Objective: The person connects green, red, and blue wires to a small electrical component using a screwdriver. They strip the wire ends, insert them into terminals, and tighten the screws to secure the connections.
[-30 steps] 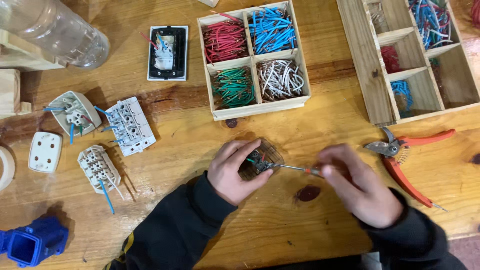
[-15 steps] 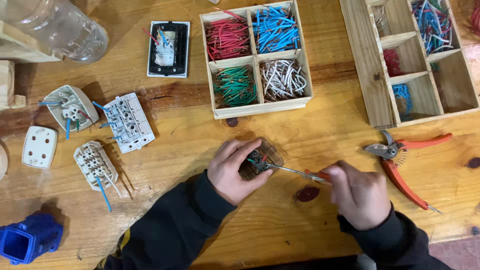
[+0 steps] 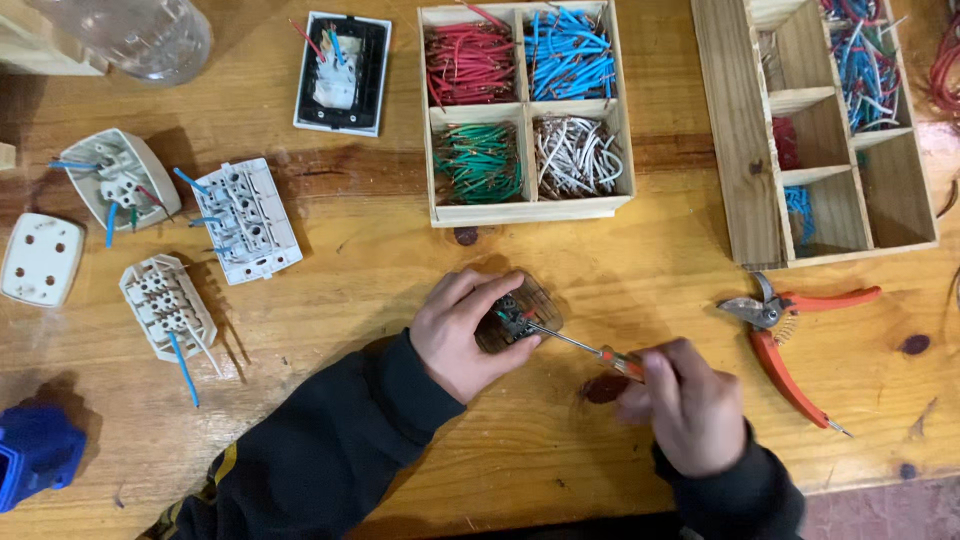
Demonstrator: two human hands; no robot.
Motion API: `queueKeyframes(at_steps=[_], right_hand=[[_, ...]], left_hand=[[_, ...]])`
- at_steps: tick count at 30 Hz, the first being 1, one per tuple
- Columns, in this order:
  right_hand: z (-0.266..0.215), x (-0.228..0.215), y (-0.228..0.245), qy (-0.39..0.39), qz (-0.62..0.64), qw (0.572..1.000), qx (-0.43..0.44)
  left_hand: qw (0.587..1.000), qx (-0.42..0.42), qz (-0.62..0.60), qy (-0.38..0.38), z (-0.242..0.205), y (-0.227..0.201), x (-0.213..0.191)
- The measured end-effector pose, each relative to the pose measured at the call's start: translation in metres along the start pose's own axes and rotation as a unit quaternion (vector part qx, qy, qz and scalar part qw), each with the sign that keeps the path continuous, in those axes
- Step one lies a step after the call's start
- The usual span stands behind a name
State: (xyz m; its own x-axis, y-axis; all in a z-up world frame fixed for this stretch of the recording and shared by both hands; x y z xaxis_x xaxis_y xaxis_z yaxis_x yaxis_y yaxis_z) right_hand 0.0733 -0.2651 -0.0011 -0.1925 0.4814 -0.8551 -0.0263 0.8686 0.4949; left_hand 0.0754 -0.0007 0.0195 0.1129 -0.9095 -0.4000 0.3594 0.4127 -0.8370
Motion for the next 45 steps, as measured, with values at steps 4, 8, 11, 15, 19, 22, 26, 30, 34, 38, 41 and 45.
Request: queueKeyframes(at_steps=[4, 8, 11, 15, 19, 22, 26, 30, 34, 38, 41, 45], right_hand=[[0.009, -0.010, 0.001, -0.055, -0.113, 0.992, -0.030], [0.008, -0.021, 0.022, 0.000, 0.184, 0.972, -0.144], [0.003, -0.034, 0.029, -0.067, 0.185, 0.963, -0.183], [0.000, -0.043, 0.034, -0.159, 0.081, 0.980, -0.092], [0.007, -0.033, 0.028, -0.112, -0.012, 0.992, -0.052], [0.008, -0.026, 0.011, -0.089, 0.022, 0.996, -0.009], [0.007, -0.011, 0.002, 0.051, 0.355, 0.933, -0.021], [0.010, -0.027, 0.009, 0.006, 0.164, 0.983, -0.075], [0.017, -0.020, -0.009, -0.030, -0.015, 0.999, 0.043], [0.018, -0.010, 0.002, 0.024, 0.119, 0.990, -0.066], [0.016, -0.016, 0.005, 0.049, 0.244, 0.959, -0.138], [0.016, -0.029, 0.006, -0.073, 0.040, 0.995, -0.050]], left_hand=[[1.000, -0.002, 0.006, 0.001, -0.002, 0.002, -0.001], [1.000, 0.002, 0.010, -0.007, -0.003, 0.001, -0.004], [1.000, 0.016, 0.017, -0.019, -0.001, -0.005, -0.006], [0.999, 0.020, 0.027, -0.016, -0.002, -0.005, -0.004], [0.999, 0.034, 0.039, 0.009, -0.003, -0.005, 0.000], [0.999, 0.020, 0.031, -0.002, -0.001, -0.008, -0.003], [0.999, 0.033, 0.041, -0.013, 0.001, -0.013, -0.007], [0.998, 0.038, 0.051, -0.015, 0.000, -0.017, -0.005], [0.998, 0.020, 0.054, -0.014, 0.001, -0.017, -0.002], [0.997, 0.027, 0.059, -0.031, 0.000, -0.021, -0.007], [0.998, 0.029, 0.058, -0.028, 0.001, -0.020, -0.006], [0.998, 0.033, 0.054, -0.024, 0.001, -0.020, -0.004]])
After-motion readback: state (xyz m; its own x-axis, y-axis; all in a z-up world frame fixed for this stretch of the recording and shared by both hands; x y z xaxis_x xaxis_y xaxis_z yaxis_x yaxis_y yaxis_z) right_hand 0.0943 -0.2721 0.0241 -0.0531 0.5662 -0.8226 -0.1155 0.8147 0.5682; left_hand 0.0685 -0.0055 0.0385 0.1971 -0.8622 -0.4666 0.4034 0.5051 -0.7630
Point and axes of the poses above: each hand's wrist, its own z-axis towards the middle knuckle, its own x-axis out of the palm, y = z × x, the point moved 8 cm from there along z, towards the middle knuckle, and after that the axes turned 14 degrees about -z, right-handed, at the moved point
